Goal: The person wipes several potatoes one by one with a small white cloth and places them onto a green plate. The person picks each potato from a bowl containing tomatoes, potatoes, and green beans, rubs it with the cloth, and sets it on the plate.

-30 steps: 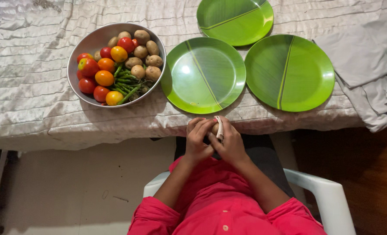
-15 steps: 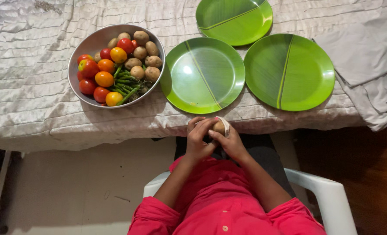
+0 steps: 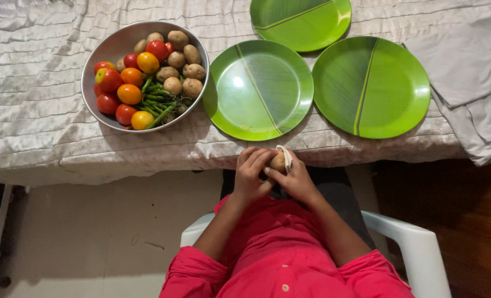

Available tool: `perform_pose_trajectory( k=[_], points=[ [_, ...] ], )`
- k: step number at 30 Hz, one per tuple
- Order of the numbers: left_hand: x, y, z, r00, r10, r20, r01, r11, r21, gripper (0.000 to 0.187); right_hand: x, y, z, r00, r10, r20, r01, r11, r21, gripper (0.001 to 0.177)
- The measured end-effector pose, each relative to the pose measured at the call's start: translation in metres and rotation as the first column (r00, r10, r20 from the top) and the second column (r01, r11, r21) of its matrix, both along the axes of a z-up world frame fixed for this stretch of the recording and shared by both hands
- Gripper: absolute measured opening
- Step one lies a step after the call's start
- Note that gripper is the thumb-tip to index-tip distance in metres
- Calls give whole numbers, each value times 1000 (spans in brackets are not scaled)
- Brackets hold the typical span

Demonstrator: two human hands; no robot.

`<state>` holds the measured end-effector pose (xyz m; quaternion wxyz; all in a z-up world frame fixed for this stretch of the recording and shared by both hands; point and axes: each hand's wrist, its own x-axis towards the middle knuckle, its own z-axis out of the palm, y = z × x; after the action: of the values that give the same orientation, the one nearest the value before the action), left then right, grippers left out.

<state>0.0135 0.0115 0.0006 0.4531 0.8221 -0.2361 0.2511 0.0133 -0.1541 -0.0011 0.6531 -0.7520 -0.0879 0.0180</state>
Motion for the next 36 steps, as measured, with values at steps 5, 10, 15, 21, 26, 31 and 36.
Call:
perform_pose_trajectory(
  k=[5, 10, 15, 21, 26, 31, 36],
  points=[
    [0, 0, 6, 999, -25, -27, 23, 997, -78, 56, 7, -26, -45, 928, 206, -310, -97, 939, 331, 40],
    [1, -1, 9, 999, -30, -26, 28, 997, -72, 55, 7, -24, -48, 930, 154, -335, -49, 953, 300, 39],
    [6, 3, 10, 997, -70, -14, 70, 997, -32, 53, -5, -5, 1, 994, 16, -109, -16, 1000, 0, 47],
    [9, 3, 8, 990, -140, 9, 140, 989, -56, 53, -7, -13, 10, 994, 80, -80, -75, 995, 62, 48],
    [19, -35, 8, 985, -169, -32, 163, 976, -144, 52, 21, -69, -1, 893, 314, -324, -254, 943, 214, 38],
    [31, -88, 11, 975, -212, -67, 195, 960, -204, 54, 32, -134, -24, 833, 379, -403, -239, 904, 355, 36],
    [30, -132, 8, 982, -172, -76, 162, 979, -122, 55, 20, -165, -68, 849, 276, -451, 44, 814, 579, 36]
  ],
)
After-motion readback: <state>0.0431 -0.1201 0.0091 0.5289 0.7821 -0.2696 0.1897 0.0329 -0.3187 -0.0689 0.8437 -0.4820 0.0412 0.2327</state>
